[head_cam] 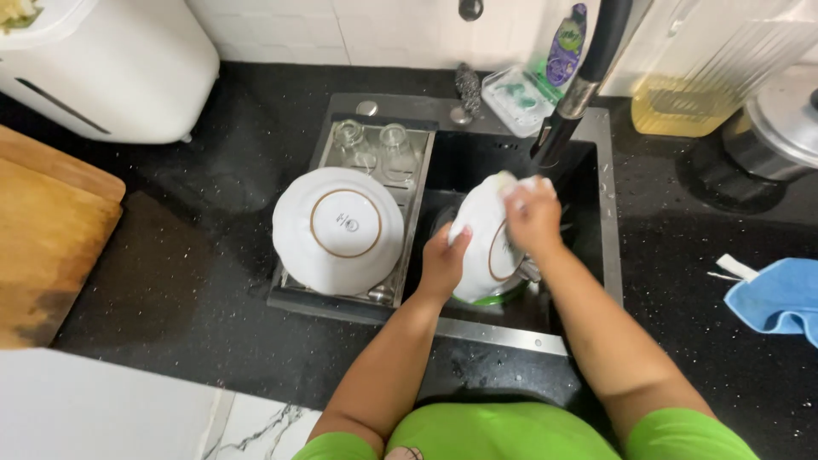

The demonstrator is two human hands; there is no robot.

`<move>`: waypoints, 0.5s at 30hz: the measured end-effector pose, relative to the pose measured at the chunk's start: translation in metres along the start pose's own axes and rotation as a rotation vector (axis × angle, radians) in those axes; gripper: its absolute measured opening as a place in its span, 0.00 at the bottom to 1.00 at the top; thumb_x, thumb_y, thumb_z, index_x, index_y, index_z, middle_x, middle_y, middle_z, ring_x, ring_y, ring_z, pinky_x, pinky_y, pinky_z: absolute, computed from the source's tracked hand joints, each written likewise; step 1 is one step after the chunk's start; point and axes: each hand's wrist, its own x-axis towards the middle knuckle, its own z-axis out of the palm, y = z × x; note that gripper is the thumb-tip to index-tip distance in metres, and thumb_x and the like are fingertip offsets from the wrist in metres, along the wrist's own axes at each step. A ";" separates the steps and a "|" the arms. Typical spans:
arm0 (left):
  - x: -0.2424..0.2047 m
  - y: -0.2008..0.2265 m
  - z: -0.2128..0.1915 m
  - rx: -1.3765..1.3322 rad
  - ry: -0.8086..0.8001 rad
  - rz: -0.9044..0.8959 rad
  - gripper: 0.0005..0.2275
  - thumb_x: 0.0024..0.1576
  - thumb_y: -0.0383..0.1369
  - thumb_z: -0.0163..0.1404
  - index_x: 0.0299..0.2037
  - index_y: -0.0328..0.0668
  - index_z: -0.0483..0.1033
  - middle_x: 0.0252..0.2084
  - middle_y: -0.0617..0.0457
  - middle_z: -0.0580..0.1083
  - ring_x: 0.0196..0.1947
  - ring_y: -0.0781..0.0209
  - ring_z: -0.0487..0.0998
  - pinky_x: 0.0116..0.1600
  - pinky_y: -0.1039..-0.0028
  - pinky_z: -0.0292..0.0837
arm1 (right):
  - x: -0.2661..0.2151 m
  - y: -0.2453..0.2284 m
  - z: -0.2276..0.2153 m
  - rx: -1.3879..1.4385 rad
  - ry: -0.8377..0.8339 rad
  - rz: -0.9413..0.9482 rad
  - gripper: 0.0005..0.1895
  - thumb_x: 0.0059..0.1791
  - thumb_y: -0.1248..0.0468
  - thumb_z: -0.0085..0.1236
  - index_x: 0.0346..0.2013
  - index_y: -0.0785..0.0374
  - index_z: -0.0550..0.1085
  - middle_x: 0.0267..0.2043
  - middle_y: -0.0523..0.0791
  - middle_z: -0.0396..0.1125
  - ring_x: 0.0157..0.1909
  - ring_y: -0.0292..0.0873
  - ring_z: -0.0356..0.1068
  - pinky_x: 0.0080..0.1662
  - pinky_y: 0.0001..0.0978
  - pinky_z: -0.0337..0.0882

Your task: Washing and rinsing plates, bowls, and cutlery in a kitchen sink.

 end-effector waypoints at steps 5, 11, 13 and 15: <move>-0.001 -0.005 0.000 -0.090 -0.065 0.055 0.11 0.64 0.35 0.50 0.45 0.33 0.78 0.32 0.59 0.74 0.34 0.73 0.69 0.40 0.78 0.67 | 0.006 -0.042 -0.028 0.120 0.125 -0.333 0.10 0.46 0.65 0.61 0.41 0.63 0.79 0.46 0.56 0.67 0.50 0.60 0.68 0.51 0.52 0.69; 0.007 -0.023 -0.003 -0.072 -0.105 0.177 0.12 0.67 0.36 0.50 0.47 0.32 0.77 0.36 0.55 0.74 0.38 0.71 0.70 0.43 0.77 0.68 | -0.008 -0.054 -0.022 0.125 0.027 -0.227 0.09 0.48 0.64 0.62 0.41 0.62 0.73 0.37 0.51 0.67 0.37 0.55 0.71 0.44 0.46 0.71; 0.004 -0.015 -0.004 -0.145 -0.116 0.235 0.13 0.65 0.37 0.47 0.51 0.34 0.76 0.41 0.56 0.78 0.42 0.72 0.74 0.47 0.79 0.70 | -0.004 -0.065 -0.031 0.069 0.060 -0.655 0.14 0.40 0.67 0.65 0.40 0.58 0.76 0.38 0.52 0.67 0.40 0.57 0.72 0.47 0.51 0.73; 0.001 0.001 -0.001 -0.291 -0.067 -0.113 0.15 0.64 0.37 0.49 0.53 0.32 0.76 0.43 0.54 0.78 0.41 0.70 0.74 0.48 0.77 0.70 | 0.011 -0.032 -0.018 0.291 0.098 0.175 0.19 0.48 0.67 0.60 0.53 0.66 0.70 0.42 0.53 0.71 0.38 0.53 0.73 0.42 0.41 0.73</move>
